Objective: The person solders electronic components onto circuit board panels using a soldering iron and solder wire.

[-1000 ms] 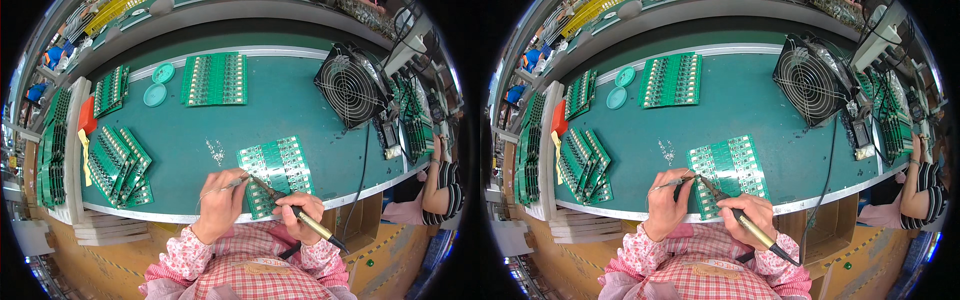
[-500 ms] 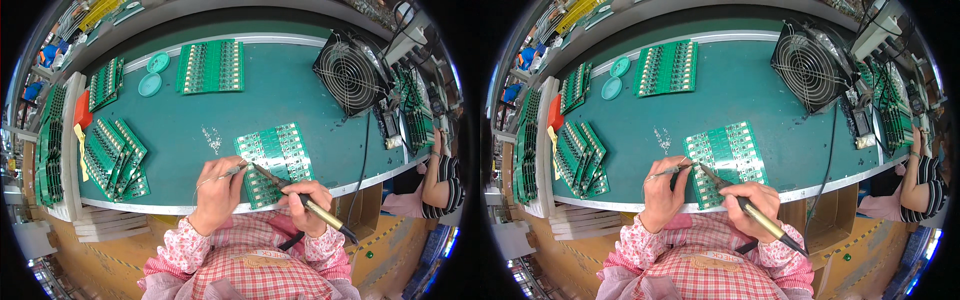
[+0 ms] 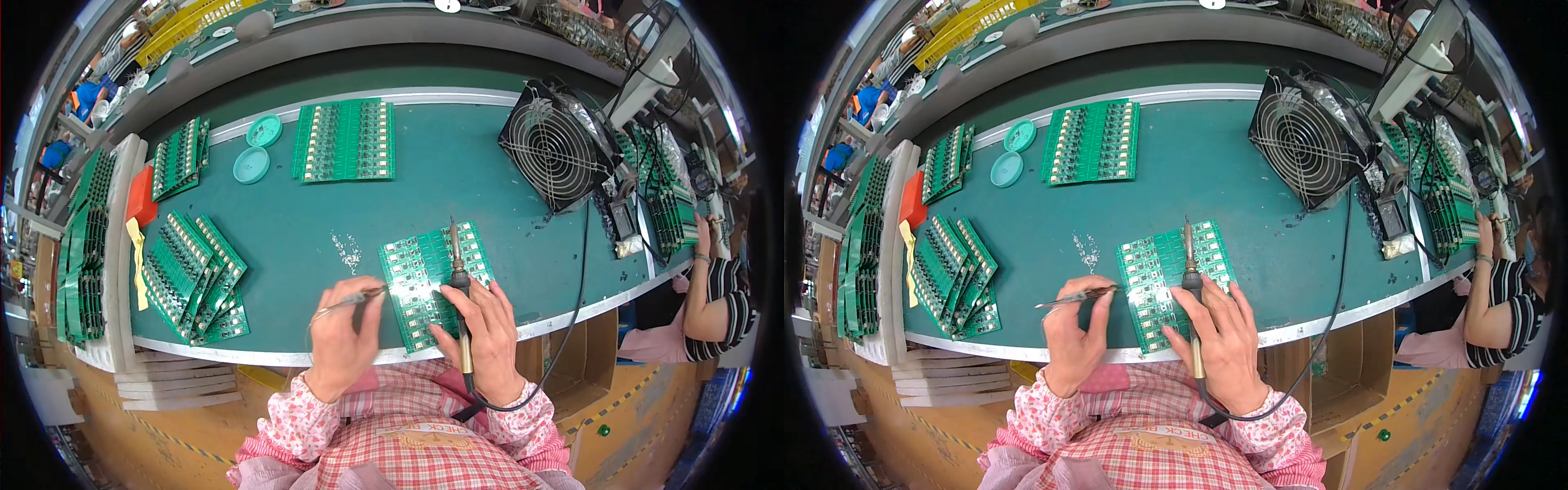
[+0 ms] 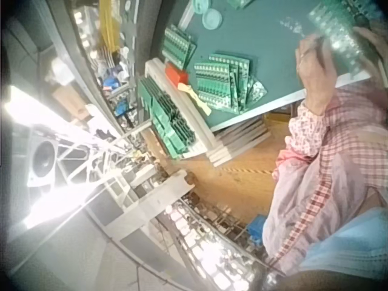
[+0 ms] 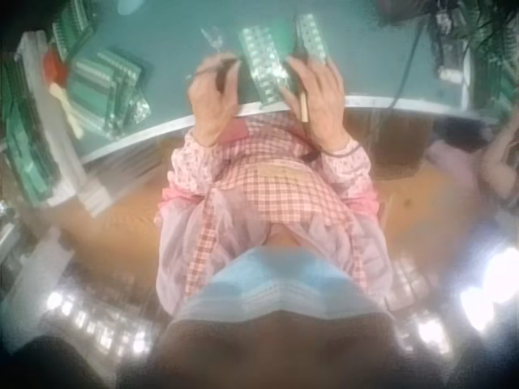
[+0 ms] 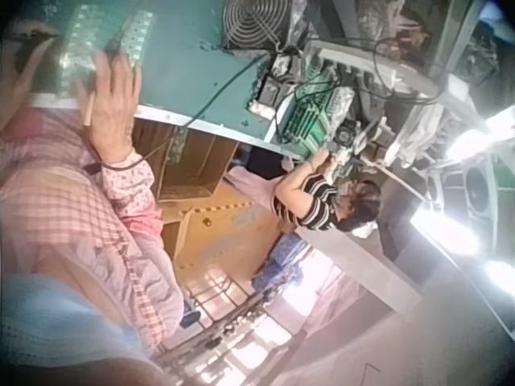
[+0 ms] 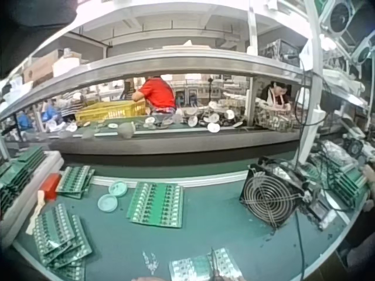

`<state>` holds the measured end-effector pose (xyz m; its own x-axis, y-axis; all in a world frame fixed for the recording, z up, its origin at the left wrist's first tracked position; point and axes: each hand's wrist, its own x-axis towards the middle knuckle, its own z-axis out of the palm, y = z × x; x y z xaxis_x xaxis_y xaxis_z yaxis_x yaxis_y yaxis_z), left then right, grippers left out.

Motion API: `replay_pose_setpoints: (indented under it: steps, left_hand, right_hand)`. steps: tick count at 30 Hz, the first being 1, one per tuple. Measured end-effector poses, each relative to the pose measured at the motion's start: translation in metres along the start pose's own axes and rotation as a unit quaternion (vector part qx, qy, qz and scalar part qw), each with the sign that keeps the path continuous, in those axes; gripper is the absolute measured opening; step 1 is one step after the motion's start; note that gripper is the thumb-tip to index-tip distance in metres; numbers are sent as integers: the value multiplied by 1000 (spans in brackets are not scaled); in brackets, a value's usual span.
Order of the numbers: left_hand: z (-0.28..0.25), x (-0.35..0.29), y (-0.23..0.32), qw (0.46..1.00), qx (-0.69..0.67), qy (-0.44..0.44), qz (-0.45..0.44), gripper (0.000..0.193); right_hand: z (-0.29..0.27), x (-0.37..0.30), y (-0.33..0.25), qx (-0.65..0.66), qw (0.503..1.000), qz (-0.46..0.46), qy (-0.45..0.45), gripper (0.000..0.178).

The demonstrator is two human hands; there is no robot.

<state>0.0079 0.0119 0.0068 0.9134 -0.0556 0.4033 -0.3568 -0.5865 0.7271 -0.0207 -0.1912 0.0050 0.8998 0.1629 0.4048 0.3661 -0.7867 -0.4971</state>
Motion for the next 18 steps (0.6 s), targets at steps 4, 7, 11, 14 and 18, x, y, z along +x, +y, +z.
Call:
replay_pose_setpoints:
  steps: [4, 7, 11, 14, 18]
  left_hand:
    - [-16, -1, 3, 1000, 27, 1, 10, 19]
    - [-19, -5, 6, 994, 50, -54, 84, 22]
    - [-20, -15, 10, 968, 104, -143, 180, 43]
    - [-27, -14, 13, 960, 92, -167, 204, 40]
    - [-35, -18, 1, 949, 98, -186, 234, 44]
  right_hand:
    - [5, 13, -2, -40, 999, -3, 17, 53]
    - [6, 10, -6, -5, 999, -29, 34, 52]
    - [1, 10, -23, 62, 995, -82, 14, 39]
    - [0, 9, -22, 82, 992, -97, -8, 30]
    - [-10, 14, -13, 159, 982, -92, -47, 25]
